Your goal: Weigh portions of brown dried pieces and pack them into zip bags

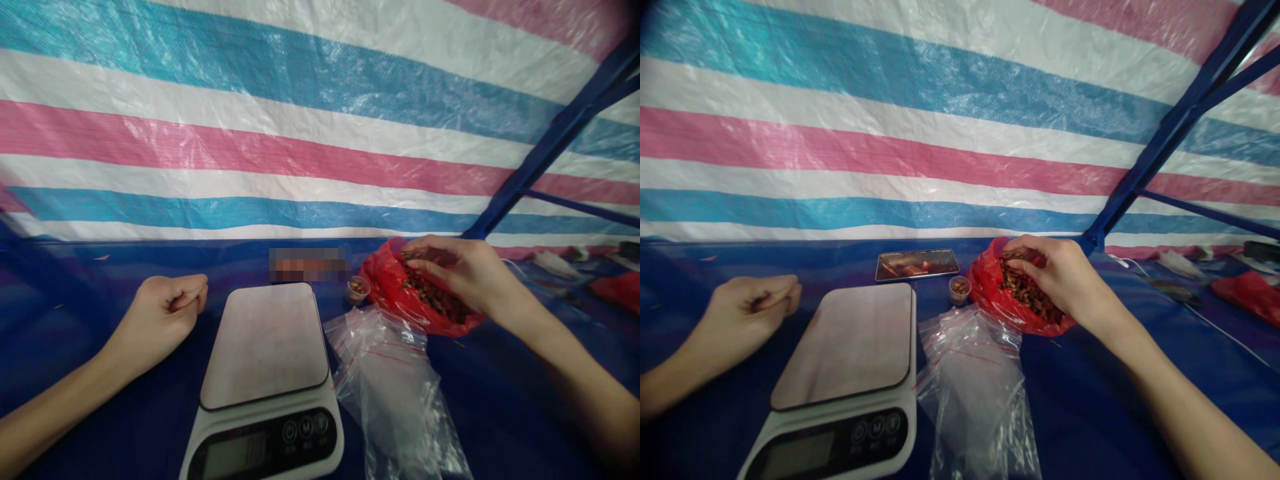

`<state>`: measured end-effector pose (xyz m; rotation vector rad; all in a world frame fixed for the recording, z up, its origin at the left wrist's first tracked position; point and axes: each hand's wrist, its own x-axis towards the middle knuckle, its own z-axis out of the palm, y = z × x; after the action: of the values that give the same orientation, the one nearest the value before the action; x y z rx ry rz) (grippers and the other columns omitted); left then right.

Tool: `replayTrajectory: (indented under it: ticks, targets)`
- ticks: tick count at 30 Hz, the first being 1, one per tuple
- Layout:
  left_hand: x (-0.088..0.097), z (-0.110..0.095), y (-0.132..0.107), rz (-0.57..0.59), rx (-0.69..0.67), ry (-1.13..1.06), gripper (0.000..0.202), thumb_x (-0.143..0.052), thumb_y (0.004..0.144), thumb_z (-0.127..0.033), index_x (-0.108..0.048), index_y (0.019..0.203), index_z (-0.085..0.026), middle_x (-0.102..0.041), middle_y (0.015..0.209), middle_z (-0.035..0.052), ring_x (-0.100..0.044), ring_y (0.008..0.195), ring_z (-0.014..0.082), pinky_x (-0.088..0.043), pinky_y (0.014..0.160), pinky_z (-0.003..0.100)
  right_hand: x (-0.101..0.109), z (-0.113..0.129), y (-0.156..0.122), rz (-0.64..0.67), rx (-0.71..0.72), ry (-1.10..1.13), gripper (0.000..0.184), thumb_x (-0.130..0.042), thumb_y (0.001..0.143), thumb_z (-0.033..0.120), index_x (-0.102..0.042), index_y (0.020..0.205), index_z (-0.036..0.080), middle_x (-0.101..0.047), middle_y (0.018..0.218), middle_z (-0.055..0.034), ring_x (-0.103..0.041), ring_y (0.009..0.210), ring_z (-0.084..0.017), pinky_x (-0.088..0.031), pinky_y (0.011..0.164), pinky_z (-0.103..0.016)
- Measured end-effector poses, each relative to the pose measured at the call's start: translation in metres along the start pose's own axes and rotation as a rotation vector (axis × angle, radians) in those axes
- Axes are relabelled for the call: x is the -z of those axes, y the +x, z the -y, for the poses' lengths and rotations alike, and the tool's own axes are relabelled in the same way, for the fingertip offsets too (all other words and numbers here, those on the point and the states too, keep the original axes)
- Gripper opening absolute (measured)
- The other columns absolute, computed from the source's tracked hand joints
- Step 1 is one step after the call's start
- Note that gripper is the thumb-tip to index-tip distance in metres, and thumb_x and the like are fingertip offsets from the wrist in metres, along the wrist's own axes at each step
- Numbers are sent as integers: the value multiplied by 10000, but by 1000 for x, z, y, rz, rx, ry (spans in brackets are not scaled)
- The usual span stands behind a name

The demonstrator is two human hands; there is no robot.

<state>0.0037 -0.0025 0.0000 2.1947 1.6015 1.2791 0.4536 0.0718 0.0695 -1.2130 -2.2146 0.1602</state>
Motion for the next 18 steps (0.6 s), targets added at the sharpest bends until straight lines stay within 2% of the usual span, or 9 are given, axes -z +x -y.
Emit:
replayTrajectory:
  ticks: [5,13,18]
  targets:
    - [1,-3,1,-2,10,12,247,-423,637,-166,-198,574,-246,-345,484,-31,-323,442,122,-248,444,287,-2,-7,-1,51,-1,-28,255,-646,947,499,-750,969,267,-814,970,-66,-775,848,-290,-600,792,-426]
    - [1,-8,1,0,47,7,273,-453,625,-173,-204,543,-247,-341,468,-18,-311,434,134,-236,443,309,-4,-10,-2,27,4,-141,188,-616,935,389,-738,992,259,-814,999,-74,-781,894,-334,-601,820,-492]
    - [1,-8,1,-2,62,-17,298,-473,625,-171,-194,548,-242,-335,468,-9,-309,437,142,-235,448,323,-2,-8,-2,18,29,-142,203,-609,958,431,-733,967,271,-816,956,-77,-778,834,-334,-602,753,-476]
